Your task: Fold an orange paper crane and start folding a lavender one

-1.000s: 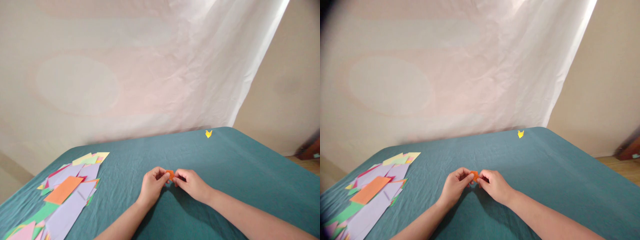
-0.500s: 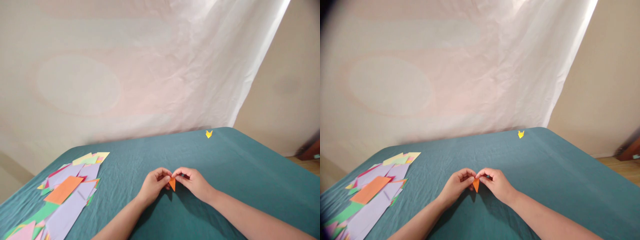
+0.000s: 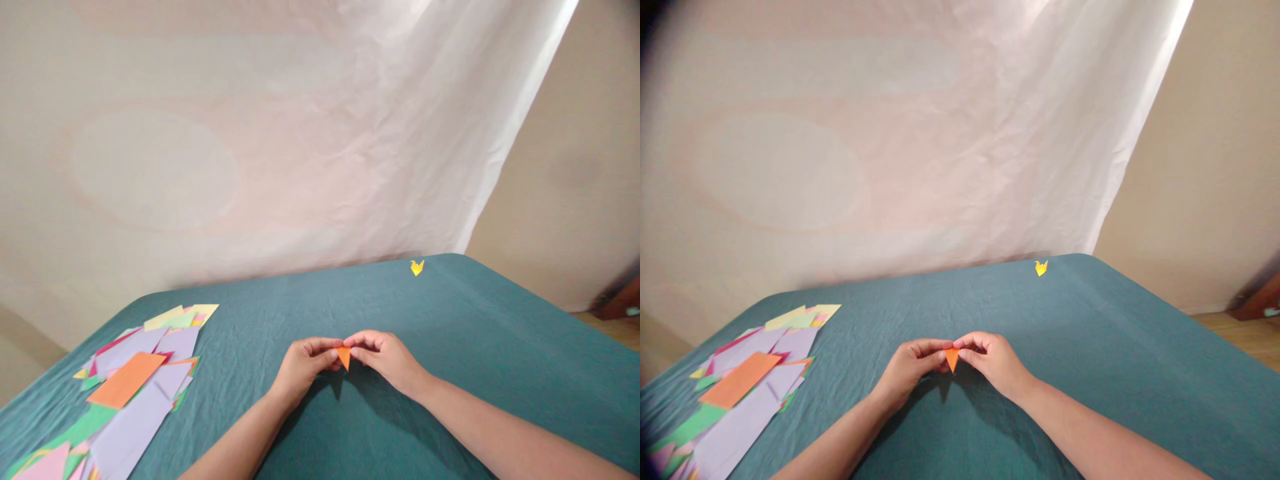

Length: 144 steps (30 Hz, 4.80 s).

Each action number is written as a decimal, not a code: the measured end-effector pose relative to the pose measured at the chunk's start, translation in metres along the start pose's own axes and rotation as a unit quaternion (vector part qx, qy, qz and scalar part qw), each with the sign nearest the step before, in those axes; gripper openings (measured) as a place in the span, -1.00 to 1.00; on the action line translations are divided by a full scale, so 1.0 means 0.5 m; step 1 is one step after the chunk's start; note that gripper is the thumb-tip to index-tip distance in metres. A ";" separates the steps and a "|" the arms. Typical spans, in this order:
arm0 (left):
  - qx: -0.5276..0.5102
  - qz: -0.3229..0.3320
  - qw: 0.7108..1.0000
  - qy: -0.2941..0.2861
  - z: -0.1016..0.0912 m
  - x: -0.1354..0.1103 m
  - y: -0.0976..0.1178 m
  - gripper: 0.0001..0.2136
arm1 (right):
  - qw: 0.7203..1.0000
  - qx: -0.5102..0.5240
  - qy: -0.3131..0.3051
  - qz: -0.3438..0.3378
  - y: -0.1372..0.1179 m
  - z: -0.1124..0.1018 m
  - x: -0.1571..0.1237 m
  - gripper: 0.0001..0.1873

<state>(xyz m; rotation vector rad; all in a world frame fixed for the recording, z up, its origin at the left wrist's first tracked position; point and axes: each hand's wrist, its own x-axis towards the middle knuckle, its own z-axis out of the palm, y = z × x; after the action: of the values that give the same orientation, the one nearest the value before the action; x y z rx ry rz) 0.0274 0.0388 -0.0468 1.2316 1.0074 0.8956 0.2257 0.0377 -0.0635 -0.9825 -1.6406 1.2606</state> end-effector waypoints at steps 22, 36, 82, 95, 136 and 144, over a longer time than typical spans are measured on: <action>0.038 0.043 0.997 0.052 0.014 0.002 -0.004 -0.68 | 0.999 0.044 -0.017 0.005 0.014 0.004 0.003 -0.79; 0.153 0.107 0.981 0.055 0.024 -0.008 -0.009 -0.78 | 0.999 0.042 -0.010 0.015 0.011 0.006 0.002 -0.81; 0.171 0.069 0.982 0.048 0.026 -0.007 -0.012 -0.81 | 0.994 -0.097 0.032 -0.028 0.002 0.013 -0.002 -0.78; 0.146 0.047 0.987 0.046 0.024 -0.005 -0.004 -0.81 | 0.998 -0.063 0.014 0.003 0.007 0.006 0.001 -0.76; 0.031 0.045 0.998 0.007 0.014 0.006 -0.026 -0.72 | 0.990 -0.115 0.038 -0.074 -0.008 0.008 -0.005 -0.85; 0.027 0.042 0.999 0.020 0.010 0.004 -0.017 -0.79 | 0.994 -0.093 0.029 -0.058 -0.009 0.009 -0.005 -0.84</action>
<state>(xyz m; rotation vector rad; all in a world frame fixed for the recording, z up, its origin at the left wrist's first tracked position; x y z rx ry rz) 0.0326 0.0378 -0.0553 1.3132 1.0231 0.9667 0.2220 0.0332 -0.0599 -1.0112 -1.7669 1.0060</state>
